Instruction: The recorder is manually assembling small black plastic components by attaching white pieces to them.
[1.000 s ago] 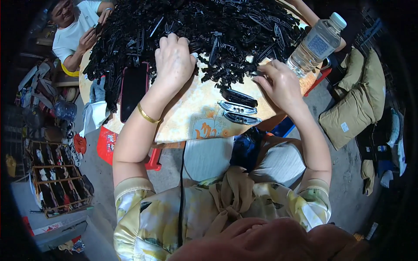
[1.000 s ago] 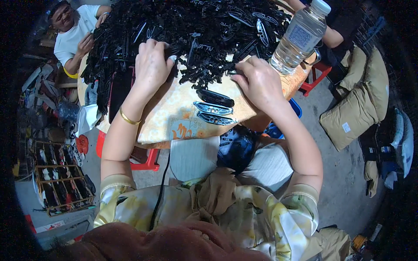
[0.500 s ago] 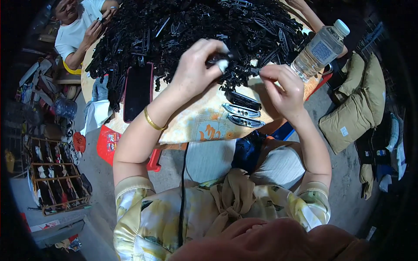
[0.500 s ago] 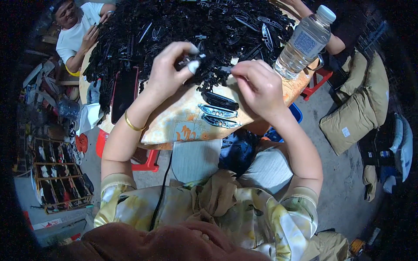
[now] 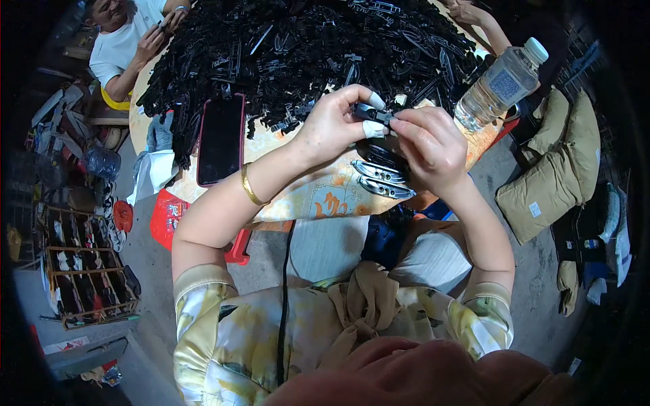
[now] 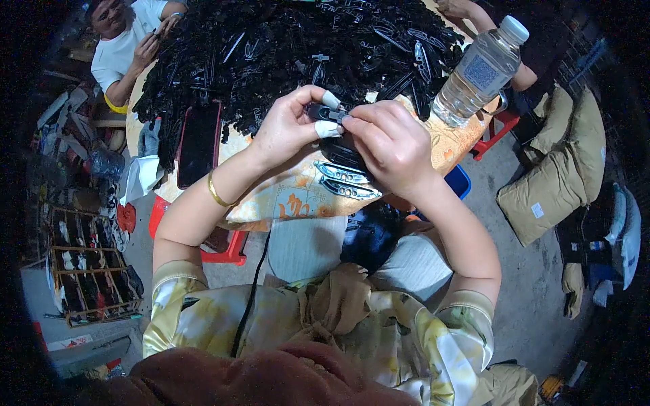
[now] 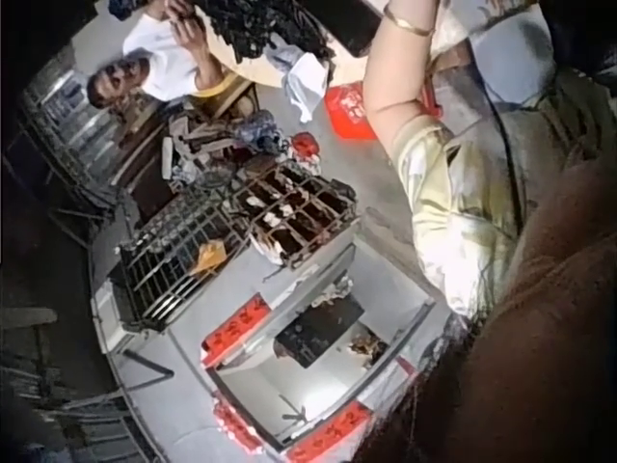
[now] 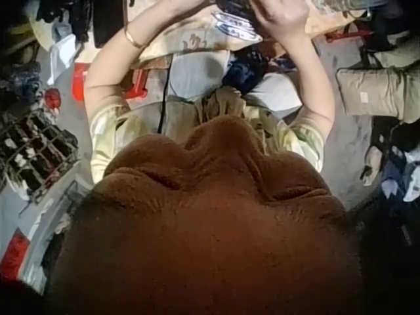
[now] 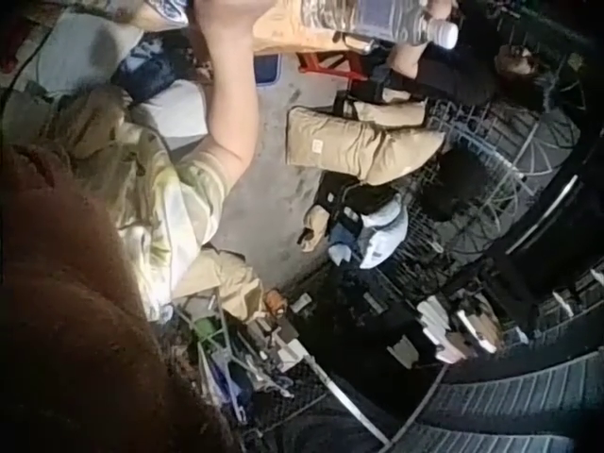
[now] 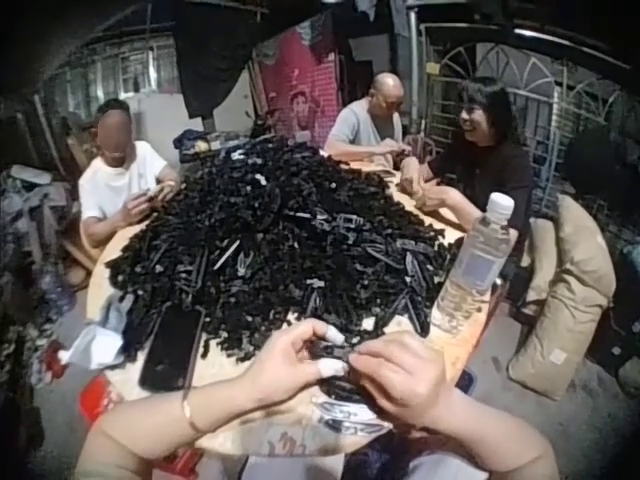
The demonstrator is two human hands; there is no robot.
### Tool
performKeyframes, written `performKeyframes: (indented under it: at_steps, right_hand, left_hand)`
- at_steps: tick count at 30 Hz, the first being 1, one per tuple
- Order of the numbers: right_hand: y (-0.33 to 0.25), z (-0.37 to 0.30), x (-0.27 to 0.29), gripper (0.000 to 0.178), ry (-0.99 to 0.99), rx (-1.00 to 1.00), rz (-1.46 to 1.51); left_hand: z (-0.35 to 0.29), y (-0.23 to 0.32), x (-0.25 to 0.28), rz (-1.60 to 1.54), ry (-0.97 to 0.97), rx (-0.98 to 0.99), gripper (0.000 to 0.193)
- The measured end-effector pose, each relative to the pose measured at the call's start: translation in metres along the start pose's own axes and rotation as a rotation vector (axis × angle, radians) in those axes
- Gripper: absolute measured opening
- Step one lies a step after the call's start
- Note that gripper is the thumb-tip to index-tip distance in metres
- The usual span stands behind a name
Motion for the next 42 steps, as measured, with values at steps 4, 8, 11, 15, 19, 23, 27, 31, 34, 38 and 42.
performKeyframes:
  at_steps: [4, 8, 11, 15, 19, 23, 27, 31, 34, 38, 42]
  right_hand:
    - [-0.002, 0.000, 0.000, 0.021, -0.001, -0.009, -0.027]
    - [0.001, -0.005, 0.002, 0.014, 0.124, -0.218, 0.196]
    - [0.004, -0.005, 0.007, 0.011, 0.170, -0.261, 0.239]
    - [0.008, 0.000, 0.016, 0.016, 0.199, -0.258, 0.215]
    - [-0.004, 0.005, 0.009, 0.027, 0.018, 0.001, 0.135]
    - [-0.011, 0.006, 0.005, 0.024, -0.034, 0.068, 0.062]
    - [-0.010, 0.004, 0.002, 0.023, -0.072, 0.115, 0.006]
    - [-0.007, 0.001, 0.002, 0.023, -0.069, 0.107, -0.019]
    - [-0.009, -0.001, 0.001, 0.022, -0.087, 0.081, 0.001]
    - [-0.006, 0.001, 0.003, 0.029, -0.003, -0.199, 0.154]
    - [0.008, -0.012, 0.001, 0.033, -0.117, -0.569, 0.299]
  left_hand:
    - [-0.002, -0.005, 0.001, -0.118, 0.008, 0.064, 0.034]
    - [-0.003, 0.004, -0.006, -0.195, 0.000, -0.007, 0.037]
    - [-0.006, 0.010, -0.013, -0.259, -0.043, 0.078, 0.037]
    - [-0.010, 0.006, -0.005, -0.381, -0.091, 0.127, 0.041]
    - [-0.006, 0.005, -0.007, -0.364, -0.137, 0.256, 0.037]
    - [-0.009, -0.002, -0.004, -0.222, -0.177, 0.291, 0.029]
    - [-0.007, -0.006, -0.003, -0.161, -0.178, 0.356, 0.025]
    - [-0.010, 0.008, -0.002, -0.218, -0.270, 0.312, 0.029]
    - [-0.015, 0.014, -0.002, -0.173, -0.282, 0.292, 0.034]
    - [-0.017, 0.023, -0.002, 0.261, -0.180, 0.059, 0.036]
    - [-0.026, 0.034, -0.009, 0.726, -0.024, -0.212, 0.033]
Point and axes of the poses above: each hand's wrist, its own z-axis towards the middle knuckle, its own x-axis out of the back of the hand, y = z × x, the point moved 5 cm from there along z, towards the middle knuckle, and after that the axes turned 9 degrees about z, right-handed, at the moved point
